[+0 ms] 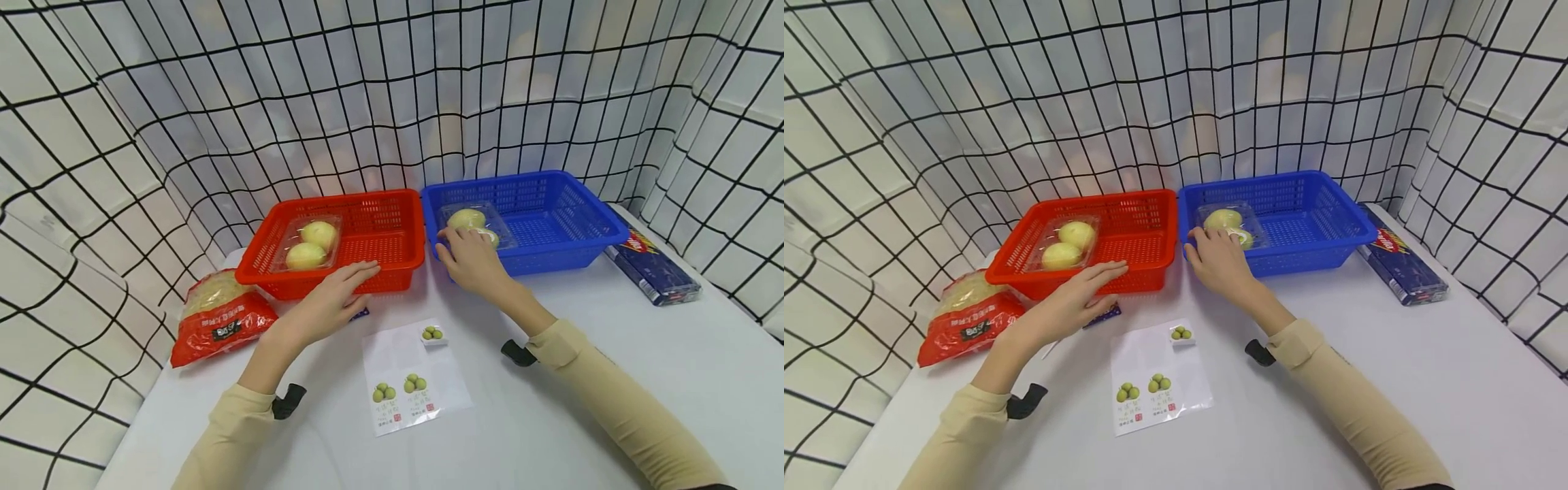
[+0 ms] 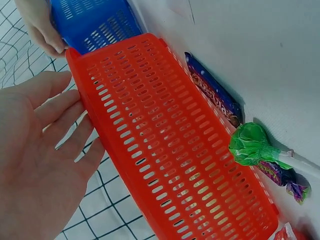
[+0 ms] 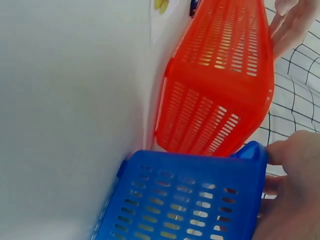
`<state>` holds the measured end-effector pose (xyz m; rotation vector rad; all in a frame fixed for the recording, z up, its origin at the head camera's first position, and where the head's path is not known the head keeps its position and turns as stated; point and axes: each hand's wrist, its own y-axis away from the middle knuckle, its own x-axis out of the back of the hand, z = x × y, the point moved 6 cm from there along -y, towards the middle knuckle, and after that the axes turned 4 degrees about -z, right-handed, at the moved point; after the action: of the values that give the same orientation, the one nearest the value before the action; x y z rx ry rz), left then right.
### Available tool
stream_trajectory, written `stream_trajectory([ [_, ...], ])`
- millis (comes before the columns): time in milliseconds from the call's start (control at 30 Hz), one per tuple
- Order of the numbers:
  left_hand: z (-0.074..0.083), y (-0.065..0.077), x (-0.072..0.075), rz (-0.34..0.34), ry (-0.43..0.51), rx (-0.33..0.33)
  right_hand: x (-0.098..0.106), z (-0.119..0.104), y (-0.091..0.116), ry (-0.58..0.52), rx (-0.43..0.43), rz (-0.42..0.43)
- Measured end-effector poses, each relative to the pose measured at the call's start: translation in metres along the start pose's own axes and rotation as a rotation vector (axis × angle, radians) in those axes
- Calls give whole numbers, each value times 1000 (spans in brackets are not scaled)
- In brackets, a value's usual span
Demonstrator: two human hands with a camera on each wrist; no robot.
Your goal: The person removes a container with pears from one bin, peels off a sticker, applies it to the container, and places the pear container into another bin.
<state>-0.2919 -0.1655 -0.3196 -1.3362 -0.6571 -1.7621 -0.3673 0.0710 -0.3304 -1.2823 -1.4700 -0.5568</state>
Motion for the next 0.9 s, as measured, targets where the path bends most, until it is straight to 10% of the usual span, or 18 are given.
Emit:
stream_trajectory([
  [900,-63,45,49,-189,94,253,-1,-3,4,43,31,17],
])
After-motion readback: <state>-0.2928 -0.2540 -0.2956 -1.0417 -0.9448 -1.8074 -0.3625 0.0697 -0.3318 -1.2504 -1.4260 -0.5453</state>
